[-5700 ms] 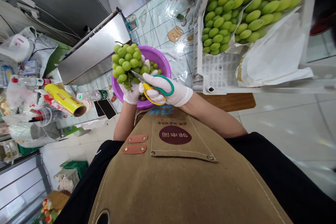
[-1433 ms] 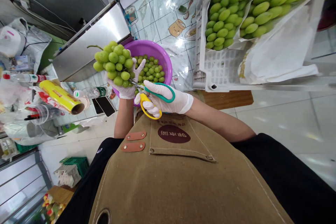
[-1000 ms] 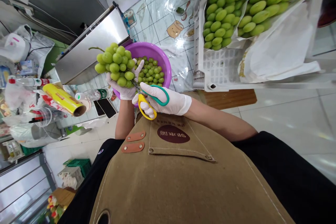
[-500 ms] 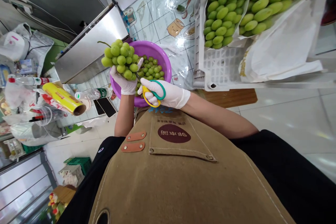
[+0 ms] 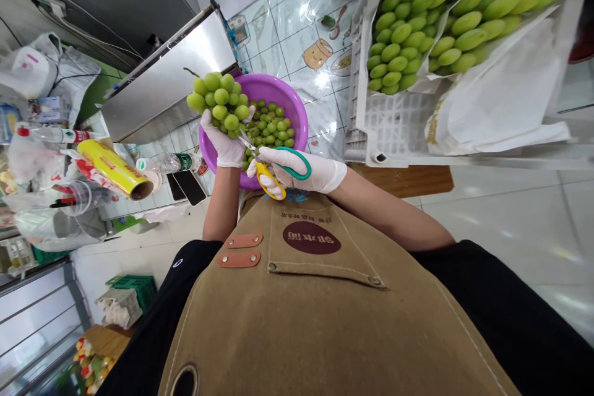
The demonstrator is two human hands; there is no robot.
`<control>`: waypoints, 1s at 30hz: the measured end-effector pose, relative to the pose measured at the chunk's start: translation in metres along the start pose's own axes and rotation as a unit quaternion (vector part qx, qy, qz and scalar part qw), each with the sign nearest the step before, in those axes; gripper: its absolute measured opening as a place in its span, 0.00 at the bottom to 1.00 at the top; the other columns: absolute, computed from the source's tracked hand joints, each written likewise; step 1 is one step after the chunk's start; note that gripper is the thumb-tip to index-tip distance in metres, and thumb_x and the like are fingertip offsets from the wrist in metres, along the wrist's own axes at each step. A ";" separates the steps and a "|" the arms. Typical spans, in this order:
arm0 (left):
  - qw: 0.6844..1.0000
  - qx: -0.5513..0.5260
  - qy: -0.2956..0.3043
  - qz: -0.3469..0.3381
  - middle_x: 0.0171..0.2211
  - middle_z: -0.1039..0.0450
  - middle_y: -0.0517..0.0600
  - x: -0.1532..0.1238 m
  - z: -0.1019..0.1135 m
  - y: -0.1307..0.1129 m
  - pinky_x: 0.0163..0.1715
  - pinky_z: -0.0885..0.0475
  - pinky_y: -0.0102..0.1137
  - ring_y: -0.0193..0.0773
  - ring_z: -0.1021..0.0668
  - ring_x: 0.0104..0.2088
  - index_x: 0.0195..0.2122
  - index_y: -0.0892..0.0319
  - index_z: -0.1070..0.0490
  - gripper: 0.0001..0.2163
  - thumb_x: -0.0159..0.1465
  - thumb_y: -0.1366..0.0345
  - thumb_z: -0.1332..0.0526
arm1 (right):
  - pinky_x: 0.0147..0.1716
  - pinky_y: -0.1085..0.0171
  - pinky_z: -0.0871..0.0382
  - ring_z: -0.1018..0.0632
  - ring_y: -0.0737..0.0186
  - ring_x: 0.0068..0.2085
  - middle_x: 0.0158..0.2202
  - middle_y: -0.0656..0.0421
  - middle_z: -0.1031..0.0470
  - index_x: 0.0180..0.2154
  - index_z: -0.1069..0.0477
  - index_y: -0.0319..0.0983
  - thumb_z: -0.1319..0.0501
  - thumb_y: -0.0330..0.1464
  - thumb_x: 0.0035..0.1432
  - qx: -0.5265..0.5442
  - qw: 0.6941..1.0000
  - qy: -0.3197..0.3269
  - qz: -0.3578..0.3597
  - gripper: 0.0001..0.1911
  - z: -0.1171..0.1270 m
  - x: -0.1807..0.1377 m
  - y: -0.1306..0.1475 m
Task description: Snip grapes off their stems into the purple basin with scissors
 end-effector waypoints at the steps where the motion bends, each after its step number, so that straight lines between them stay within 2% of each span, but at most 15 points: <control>1: 1.000 0.004 0.008 0.001 0.70 0.24 0.47 0.000 0.001 0.000 0.66 0.18 0.50 0.50 0.34 0.80 0.64 0.46 0.31 0.32 0.77 0.35 0.63 | 0.21 0.66 0.29 0.27 0.66 0.22 0.25 0.63 0.26 0.42 0.25 0.36 0.39 0.55 0.78 0.000 1.000 0.001 -0.003 0.27 0.001 0.002 -0.001; 6: 1.000 0.010 0.019 0.004 0.72 0.26 0.51 0.003 0.005 0.002 0.63 0.17 0.51 0.54 0.30 0.78 0.60 0.46 0.29 0.30 0.73 0.35 0.58 | 0.22 0.66 0.28 0.27 0.66 0.22 0.25 0.63 0.27 0.42 0.25 0.36 0.40 0.54 0.79 0.001 1.000 -0.023 0.006 0.27 0.005 -0.002 -0.001; 10: 0.999 -0.024 0.018 0.033 0.71 0.26 0.50 0.004 0.006 0.005 0.66 0.19 0.55 0.56 0.33 0.79 0.60 0.47 0.29 0.31 0.73 0.34 0.58 | 0.24 0.66 0.26 0.26 0.67 0.22 0.26 0.63 0.27 0.43 0.25 0.36 0.40 0.55 0.78 -0.045 0.997 -0.062 0.025 0.28 0.002 -0.011 0.000; 14: 0.994 -0.029 0.086 0.062 0.69 0.23 0.48 0.003 0.005 0.004 0.74 0.28 0.58 0.51 0.38 0.81 0.57 0.47 0.26 0.34 0.74 0.32 0.62 | 0.25 0.66 0.28 0.26 0.67 0.23 0.26 0.63 0.25 0.43 0.26 0.37 0.35 0.61 0.71 -0.139 0.987 -0.067 0.050 0.31 -0.001 -0.017 0.004; 16: 0.992 0.003 0.120 0.048 0.69 0.23 0.49 0.001 0.003 0.000 0.76 0.31 0.59 0.51 0.39 0.82 0.55 0.46 0.24 0.34 0.72 0.29 0.58 | 0.24 0.67 0.30 0.26 0.67 0.23 0.24 0.63 0.25 0.38 0.28 0.38 0.35 0.65 0.68 -0.212 0.973 -0.061 0.060 0.34 -0.002 -0.020 0.007; 19: 0.990 0.043 0.131 0.016 0.68 0.22 0.50 -0.004 -0.002 -0.006 0.78 0.32 0.59 0.51 0.40 0.82 0.55 0.44 0.24 0.32 0.70 0.28 0.53 | 0.21 0.68 0.34 0.27 0.67 0.22 0.22 0.61 0.26 0.32 0.32 0.40 0.37 0.66 0.69 -0.287 0.955 -0.038 0.058 0.36 -0.006 -0.020 0.008; 22: 0.988 0.047 0.145 0.007 0.68 0.22 0.49 -0.009 -0.010 -0.008 0.79 0.34 0.57 0.48 0.43 0.83 0.57 0.45 0.25 0.32 0.73 0.30 0.56 | 0.22 0.67 0.33 0.29 0.69 0.21 0.24 0.63 0.27 0.33 0.33 0.40 0.35 0.64 0.70 -0.283 0.957 -0.029 0.059 0.33 -0.011 -0.016 0.009; 25: 0.989 0.035 0.142 -0.005 0.70 0.24 0.51 -0.014 -0.014 -0.012 0.78 0.32 0.60 0.54 0.41 0.83 0.58 0.46 0.25 0.30 0.72 0.32 0.52 | 0.22 0.67 0.33 0.31 0.70 0.21 0.25 0.64 0.27 0.36 0.32 0.40 0.33 0.61 0.69 -0.263 0.962 -0.024 0.062 0.31 -0.015 -0.012 0.009; 30: 0.990 0.024 0.138 -0.015 0.73 0.27 0.53 -0.021 -0.016 -0.021 0.76 0.30 0.62 0.60 0.36 0.81 0.63 0.46 0.28 0.27 0.73 0.36 0.46 | 0.23 0.67 0.30 0.26 0.67 0.24 0.28 0.64 0.26 0.44 0.26 0.37 0.34 0.61 0.71 -0.215 0.970 0.013 0.108 0.31 -0.014 -0.008 0.011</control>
Point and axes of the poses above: each hand's wrist, its own x-axis towards the middle knuckle, its own z-axis out of the back of the hand, y = z × x, the point moved 5 cm from there along x, towards the middle knuckle
